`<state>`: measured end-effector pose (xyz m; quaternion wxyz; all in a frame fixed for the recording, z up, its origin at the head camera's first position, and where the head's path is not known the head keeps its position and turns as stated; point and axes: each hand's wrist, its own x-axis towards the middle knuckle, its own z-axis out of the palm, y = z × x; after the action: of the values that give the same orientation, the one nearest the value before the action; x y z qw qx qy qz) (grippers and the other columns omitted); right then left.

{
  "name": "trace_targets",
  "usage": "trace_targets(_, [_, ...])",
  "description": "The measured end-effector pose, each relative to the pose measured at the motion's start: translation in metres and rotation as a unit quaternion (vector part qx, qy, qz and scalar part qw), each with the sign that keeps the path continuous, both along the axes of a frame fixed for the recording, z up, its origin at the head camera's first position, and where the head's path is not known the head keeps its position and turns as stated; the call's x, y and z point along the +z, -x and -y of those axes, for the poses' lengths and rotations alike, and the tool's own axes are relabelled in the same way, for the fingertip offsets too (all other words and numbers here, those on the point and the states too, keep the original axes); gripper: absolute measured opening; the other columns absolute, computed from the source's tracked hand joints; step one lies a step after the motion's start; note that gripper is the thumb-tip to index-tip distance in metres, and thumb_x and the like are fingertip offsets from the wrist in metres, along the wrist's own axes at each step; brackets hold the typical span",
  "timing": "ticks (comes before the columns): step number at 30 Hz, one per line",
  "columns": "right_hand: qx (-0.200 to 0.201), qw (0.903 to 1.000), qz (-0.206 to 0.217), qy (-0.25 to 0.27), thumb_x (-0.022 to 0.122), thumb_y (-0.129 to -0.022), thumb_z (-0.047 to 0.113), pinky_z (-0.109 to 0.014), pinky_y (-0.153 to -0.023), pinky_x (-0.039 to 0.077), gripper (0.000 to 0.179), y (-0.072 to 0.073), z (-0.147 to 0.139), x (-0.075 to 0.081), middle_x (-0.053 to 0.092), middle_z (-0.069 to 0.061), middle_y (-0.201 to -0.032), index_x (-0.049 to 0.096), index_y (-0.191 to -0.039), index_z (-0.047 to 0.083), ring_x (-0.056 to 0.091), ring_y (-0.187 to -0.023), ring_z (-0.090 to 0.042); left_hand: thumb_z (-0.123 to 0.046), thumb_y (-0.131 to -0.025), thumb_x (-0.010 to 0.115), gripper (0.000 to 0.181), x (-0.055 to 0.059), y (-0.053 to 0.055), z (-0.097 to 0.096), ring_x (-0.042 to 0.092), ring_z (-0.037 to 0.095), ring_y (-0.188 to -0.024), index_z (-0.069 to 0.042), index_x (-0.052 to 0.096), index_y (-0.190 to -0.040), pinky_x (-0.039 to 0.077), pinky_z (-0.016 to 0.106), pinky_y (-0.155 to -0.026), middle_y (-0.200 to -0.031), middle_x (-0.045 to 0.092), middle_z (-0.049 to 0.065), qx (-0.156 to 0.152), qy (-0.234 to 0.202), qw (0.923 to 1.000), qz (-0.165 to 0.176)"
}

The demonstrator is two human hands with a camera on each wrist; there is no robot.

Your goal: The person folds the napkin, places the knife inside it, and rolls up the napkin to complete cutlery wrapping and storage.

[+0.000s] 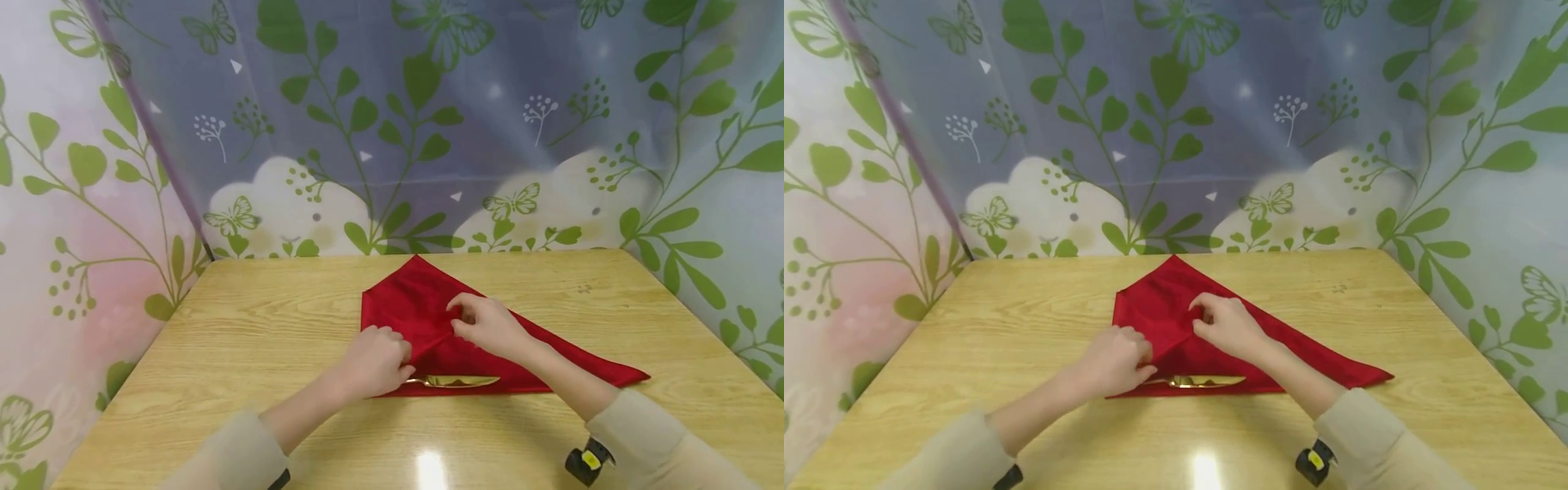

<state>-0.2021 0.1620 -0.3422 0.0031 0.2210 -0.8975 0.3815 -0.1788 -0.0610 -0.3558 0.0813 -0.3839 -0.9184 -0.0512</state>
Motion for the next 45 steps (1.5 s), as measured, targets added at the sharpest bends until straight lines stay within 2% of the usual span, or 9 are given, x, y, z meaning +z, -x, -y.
trace_targets(2, [-0.005, 1.0000, -0.002, -0.008, 0.058, -0.084, 0.006, -0.030, -0.050, 0.047, 0.020, 0.000, -0.001, 0.002, 0.059, -0.002, -0.067, 0.060, -0.103, 0.004, 0.053, -0.052, -0.016, -0.020, -0.077, 0.070, 0.028, -0.003, -0.005, 0.000, 0.043, 0.010, -0.053, -0.018, 0.053, -0.055, 0.031, 0.021, -0.050, -0.056, 0.047, -0.008, -0.029, 0.057, 0.9957, -0.067])
trace_targets(4, [-0.010, 0.9994, -0.023, -0.023, 0.059, -0.083, 0.007, -0.029, -0.053, 0.046, 0.017, 0.001, -0.002, 0.003, 0.059, 0.001, -0.068, 0.062, -0.100, 0.004, 0.053, -0.055, -0.013, -0.012, -0.074, 0.067, 0.031, -0.007, -0.009, -0.001, 0.040, 0.010, -0.050, -0.018, 0.049, -0.051, 0.027, 0.020, -0.046, -0.055, 0.045, -0.006, -0.046, 0.095, 0.9885, -0.108])
trace_targets(9, [-0.014, 0.9954, -0.063, -0.070, 0.060, -0.084, 0.009, -0.027, -0.057, 0.043, 0.010, 0.002, -0.004, 0.001, 0.058, 0.007, -0.067, 0.064, -0.091, 0.005, 0.050, -0.057, -0.008, -0.004, -0.067, 0.062, 0.034, -0.017, -0.009, -0.002, 0.039, 0.013, -0.047, -0.017, 0.039, -0.045, 0.023, 0.022, -0.043, -0.054, 0.043, -0.003, -0.034, 0.120, 0.9800, -0.155])
trace_targets(13, [-0.008, 0.9906, -0.040, -0.131, 0.059, -0.082, 0.008, -0.027, -0.055, 0.039, 0.007, 0.000, -0.009, -0.005, 0.054, 0.007, -0.066, 0.064, -0.086, 0.007, 0.045, -0.055, -0.009, -0.004, -0.069, 0.061, 0.035, -0.021, -0.007, -0.002, 0.040, 0.014, -0.048, -0.016, 0.038, -0.045, 0.025, 0.023, -0.044, -0.055, 0.043, -0.003, -0.024, 0.126, 0.9834, -0.129])
trace_targets(17, [-0.009, 0.9873, 0.016, -0.158, 0.061, -0.079, 0.005, -0.027, -0.054, 0.038, 0.008, -0.002, -0.016, -0.013, 0.055, 0.002, -0.069, 0.061, -0.087, 0.005, 0.044, -0.056, -0.011, -0.004, -0.071, 0.061, 0.035, -0.022, -0.007, -0.002, 0.040, 0.014, -0.049, -0.016, 0.040, -0.046, 0.026, 0.023, -0.045, -0.056, 0.044, -0.002, -0.028, 0.138, 0.9845, -0.105])
trace_targets(24, [-0.015, 0.9884, 0.123, -0.088, 0.061, -0.080, 0.000, -0.030, -0.052, 0.050, 0.021, -0.004, -0.025, -0.017, 0.059, -0.005, -0.072, 0.058, -0.101, -0.003, 0.056, -0.054, -0.018, -0.018, -0.072, 0.070, 0.037, -0.023, -0.007, -0.002, 0.038, 0.012, -0.049, -0.017, 0.042, -0.048, 0.025, 0.023, -0.046, -0.055, 0.044, -0.003, -0.047, 0.159, 0.9776, -0.130])
trace_targets(32, [-0.011, 0.9853, 0.143, -0.092, 0.061, -0.080, -0.001, -0.028, -0.048, 0.050, 0.013, -0.007, -0.027, -0.021, 0.060, -0.004, -0.061, 0.061, -0.092, -0.004, 0.056, -0.049, -0.013, -0.019, -0.071, 0.070, 0.036, -0.028, -0.009, -0.003, 0.039, 0.013, -0.047, -0.017, 0.042, -0.048, 0.025, 0.024, -0.044, -0.054, 0.043, -0.002, -0.027, 0.157, 0.9796, -0.122])
trace_targets(39, [-0.017, 0.9783, 0.185, -0.091, 0.062, -0.079, -0.002, -0.028, -0.049, 0.051, 0.018, -0.011, -0.029, -0.027, 0.060, -0.005, -0.062, 0.061, -0.097, -0.006, 0.057, -0.051, -0.014, -0.014, -0.069, 0.069, 0.028, -0.025, -0.010, 0.000, 0.027, 0.009, -0.046, -0.015, 0.043, -0.058, 0.020, 0.020, -0.045, -0.052, 0.036, -0.004, -0.005, 0.101, 0.9868, -0.126])
trace_targets(45, [-0.008, 0.9750, 0.207, -0.080, 0.061, -0.081, -0.001, -0.029, -0.049, 0.051, 0.011, -0.013, -0.032, -0.026, 0.060, -0.006, -0.063, 0.060, -0.091, -0.002, 0.057, -0.052, -0.015, -0.003, -0.070, 0.061, 0.030, -0.026, -0.009, 0.006, 0.029, 0.009, -0.046, -0.016, 0.040, -0.053, 0.019, 0.022, -0.047, -0.051, 0.036, -0.004, -0.022, 0.121, 0.9849, -0.122])
